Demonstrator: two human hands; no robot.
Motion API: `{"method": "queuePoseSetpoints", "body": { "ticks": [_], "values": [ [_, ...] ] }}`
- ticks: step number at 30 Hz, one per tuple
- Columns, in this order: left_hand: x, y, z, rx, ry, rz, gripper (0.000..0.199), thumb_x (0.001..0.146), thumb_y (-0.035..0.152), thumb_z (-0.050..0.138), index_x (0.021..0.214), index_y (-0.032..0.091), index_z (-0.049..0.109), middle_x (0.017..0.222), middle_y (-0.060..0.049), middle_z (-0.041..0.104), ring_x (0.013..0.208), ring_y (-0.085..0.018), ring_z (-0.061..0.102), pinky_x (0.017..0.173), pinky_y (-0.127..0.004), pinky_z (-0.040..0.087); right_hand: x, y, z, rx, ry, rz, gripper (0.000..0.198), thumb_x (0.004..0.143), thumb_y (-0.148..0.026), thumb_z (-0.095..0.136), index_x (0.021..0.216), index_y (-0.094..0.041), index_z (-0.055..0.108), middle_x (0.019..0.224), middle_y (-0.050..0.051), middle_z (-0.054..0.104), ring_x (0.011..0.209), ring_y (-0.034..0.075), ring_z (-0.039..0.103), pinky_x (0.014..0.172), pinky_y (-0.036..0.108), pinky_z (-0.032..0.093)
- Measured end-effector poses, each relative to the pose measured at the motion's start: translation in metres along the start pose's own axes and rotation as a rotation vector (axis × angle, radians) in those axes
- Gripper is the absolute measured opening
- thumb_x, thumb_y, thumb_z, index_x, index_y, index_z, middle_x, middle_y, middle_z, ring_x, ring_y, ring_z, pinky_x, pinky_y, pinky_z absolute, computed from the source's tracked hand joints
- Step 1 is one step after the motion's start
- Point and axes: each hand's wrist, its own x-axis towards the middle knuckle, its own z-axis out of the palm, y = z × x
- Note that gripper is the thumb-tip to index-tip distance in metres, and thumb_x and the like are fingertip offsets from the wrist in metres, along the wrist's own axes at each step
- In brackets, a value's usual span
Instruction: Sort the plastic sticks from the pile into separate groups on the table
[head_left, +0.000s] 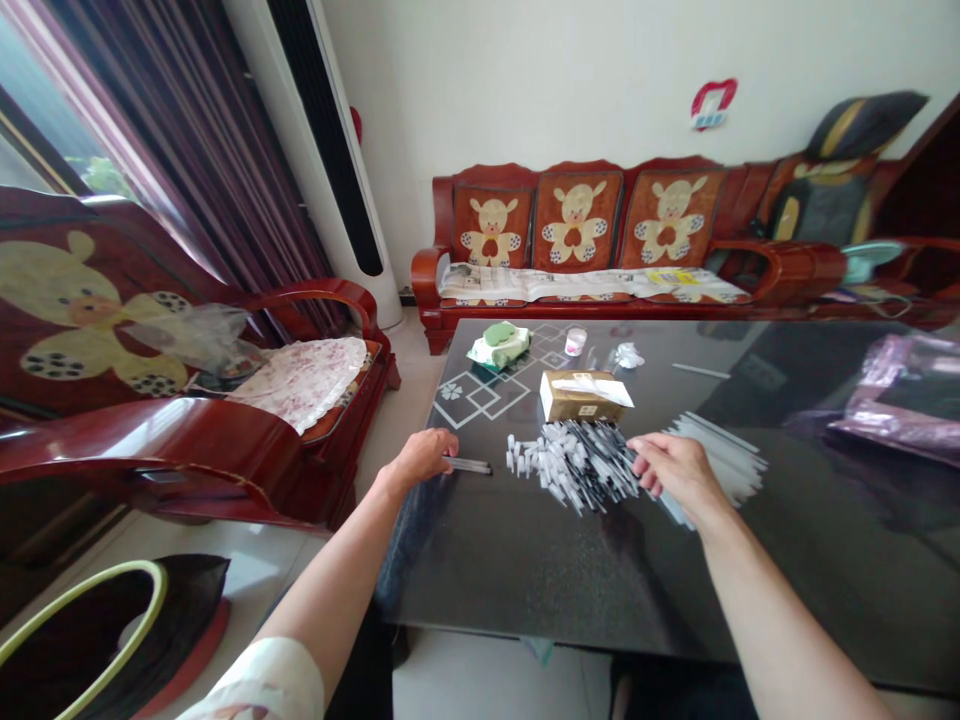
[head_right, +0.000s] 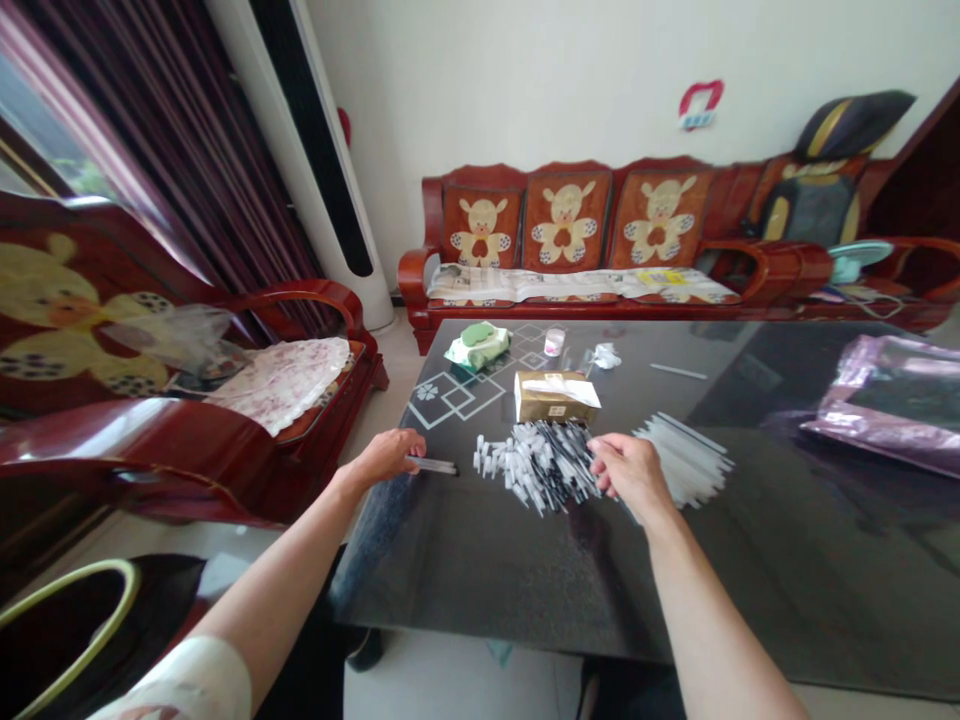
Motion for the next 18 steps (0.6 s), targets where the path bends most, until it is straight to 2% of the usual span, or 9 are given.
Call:
{"method": "queuePoseSetpoints", "body": {
  "ticks": [2, 9, 11, 13, 16, 18],
  "values": [
    [0.002, 0.0, 0.002, -0.006, -0.007, -0.006, 0.016, 0.069, 0.022, 0.071, 0.084, 0.024, 0.066, 0.089, 0.001, 0.068, 0.082, -0.017, 0.063, 0.067, -0.022, 0.043, 0.001, 0.0, -0.006, 0.008, 0.021, -0.012, 0.026, 0.074, -0.036, 0.06, 0.085, -0.013, 0.066, 0.054, 0.001, 0.061, 0.037, 0.012, 0.054, 0.03, 0.02, 0.039],
    [0.005, -0.003, 0.0, 0.004, -0.015, -0.029, 0.018, 0.069, 0.023, 0.071, 0.086, 0.023, 0.066, 0.089, 0.0, 0.068, 0.083, -0.017, 0.064, 0.069, -0.022, 0.044, 0.008, 0.003, -0.039, 0.001, 0.23, 0.034, 0.025, 0.072, -0.034, 0.06, 0.085, -0.013, 0.066, 0.054, 0.001, 0.06, 0.036, 0.012, 0.051, 0.031, 0.021, 0.037],
    [0.006, -0.002, -0.002, 0.0, 0.008, -0.02, 0.023, 0.069, 0.025, 0.072, 0.091, 0.023, 0.066, 0.092, -0.001, 0.068, 0.085, -0.019, 0.064, 0.071, -0.024, 0.045, 0.01, 0.007, -0.046, -0.141, 0.217, 0.036, 0.024, 0.073, -0.032, 0.058, 0.086, -0.014, 0.067, 0.056, 0.003, 0.062, 0.039, 0.013, 0.054, 0.035, 0.023, 0.04],
    [0.007, 0.003, -0.003, -0.028, 0.074, 0.01, 0.03, 0.071, 0.028, 0.072, 0.099, 0.023, 0.065, 0.097, -0.003, 0.067, 0.089, -0.02, 0.064, 0.075, -0.026, 0.046, 0.011, 0.012, -0.05, -0.397, 0.183, 0.023, 0.02, 0.073, -0.029, 0.057, 0.081, -0.016, 0.069, 0.061, 0.005, 0.066, 0.048, 0.017, 0.061, 0.043, 0.025, 0.044],
    [0.01, 0.022, -0.004, -0.118, 0.21, 0.077, 0.035, 0.077, 0.031, 0.068, 0.11, 0.023, 0.063, 0.107, -0.005, 0.065, 0.095, -0.02, 0.062, 0.082, -0.027, 0.046, 0.01, 0.019, -0.049, -0.807, 0.137, 0.027, 0.011, 0.068, -0.026, 0.062, 0.069, -0.017, 0.07, 0.071, 0.01, 0.07, 0.071, 0.025, 0.068, 0.057, 0.029, 0.047],
    [0.013, 0.036, -0.004, -0.173, 0.268, 0.113, 0.031, 0.08, 0.029, 0.064, 0.11, 0.022, 0.063, 0.107, -0.005, 0.064, 0.096, -0.019, 0.062, 0.084, -0.028, 0.046, 0.01, 0.025, -0.045, -0.944, 0.104, 0.062, 0.009, 0.064, -0.024, 0.067, 0.066, -0.016, 0.069, 0.077, 0.014, 0.071, 0.081, 0.031, 0.067, 0.064, 0.033, 0.047]
  ]
}}
